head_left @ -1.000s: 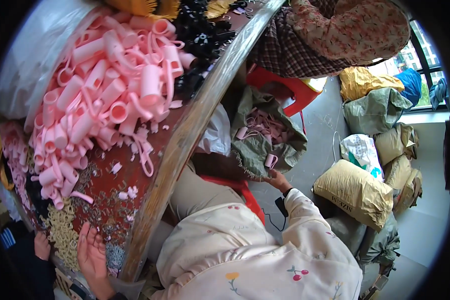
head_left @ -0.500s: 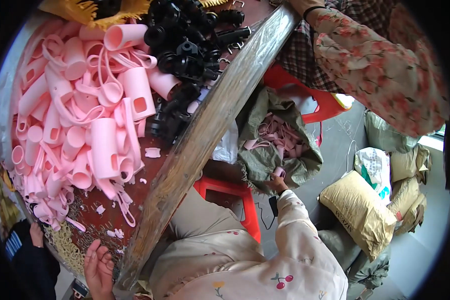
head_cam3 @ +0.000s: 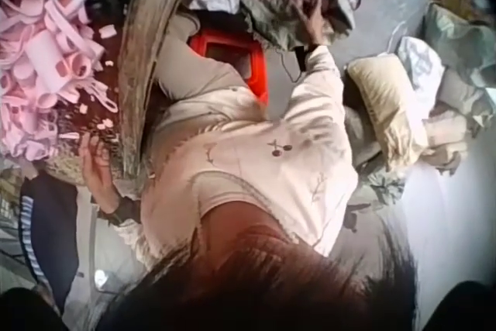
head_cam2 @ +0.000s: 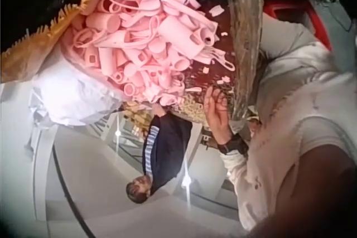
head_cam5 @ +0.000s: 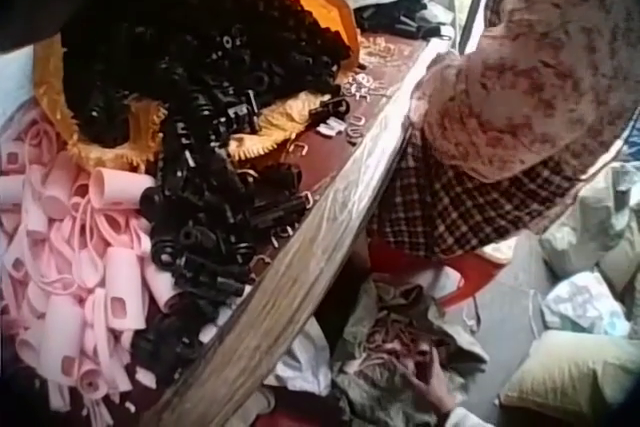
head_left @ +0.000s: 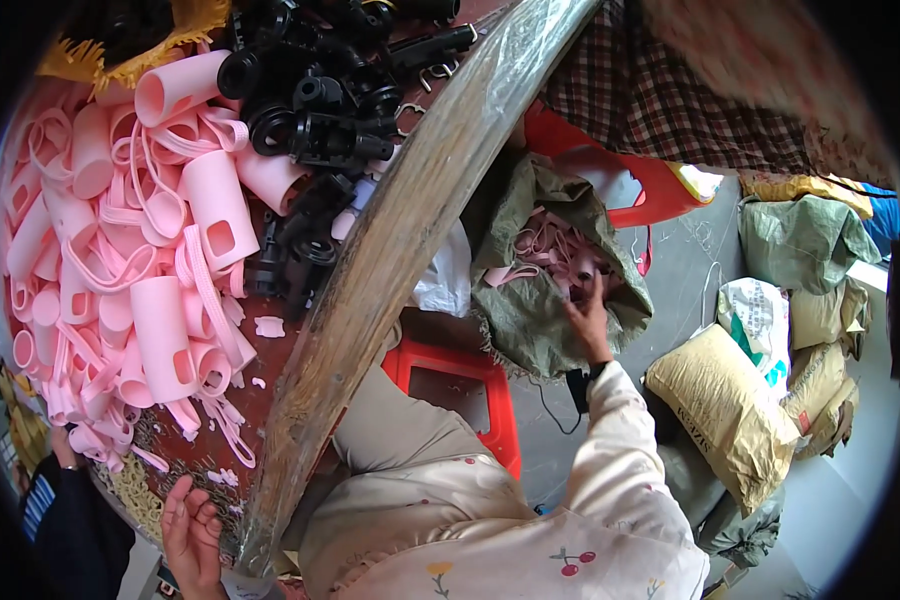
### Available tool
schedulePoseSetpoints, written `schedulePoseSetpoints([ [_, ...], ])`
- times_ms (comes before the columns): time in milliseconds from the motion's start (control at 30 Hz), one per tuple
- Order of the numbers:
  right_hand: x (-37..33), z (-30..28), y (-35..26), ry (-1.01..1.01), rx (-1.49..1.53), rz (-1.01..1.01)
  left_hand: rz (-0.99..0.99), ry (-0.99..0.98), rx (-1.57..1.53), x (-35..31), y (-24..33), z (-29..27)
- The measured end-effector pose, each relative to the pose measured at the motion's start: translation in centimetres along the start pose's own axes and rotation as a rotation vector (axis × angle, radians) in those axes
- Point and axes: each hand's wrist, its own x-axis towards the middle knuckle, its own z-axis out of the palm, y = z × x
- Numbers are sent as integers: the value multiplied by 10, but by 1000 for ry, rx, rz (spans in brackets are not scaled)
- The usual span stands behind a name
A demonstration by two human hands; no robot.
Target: The person assembles components by hand, fitting a metal clip onto a black plastic part before sliding a pink plastic sleeve over the assembly. This process is repeated for several units, with the finished pieces being placed into a green bag.
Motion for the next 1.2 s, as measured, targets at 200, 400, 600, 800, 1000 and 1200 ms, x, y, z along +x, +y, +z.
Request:
schedulePoseSetpoints([
  [200, -29, 25, -22, -654, -305, 141, -1, -11, -27, -4, -7, -7],
  [400, -93, 34, 14, -721, 55, 151, -8, -85, -49, 2, -12, -1],
  [600, -35, 18, -100, 61, -331, -326, -5, -61, -47, -5, -14, -7],
  [800, 0, 85, -68, -514, -561, -135, -7, -20, -51, -10, -11, -9],
  [1000, -4, 80, -80, -528, -603, -115, -17, 40, -50, -9, -10, -13],
  [1200, -23, 53, -42, -54, 499, 78, -26, 18, -53, -1, -7, -10],
])
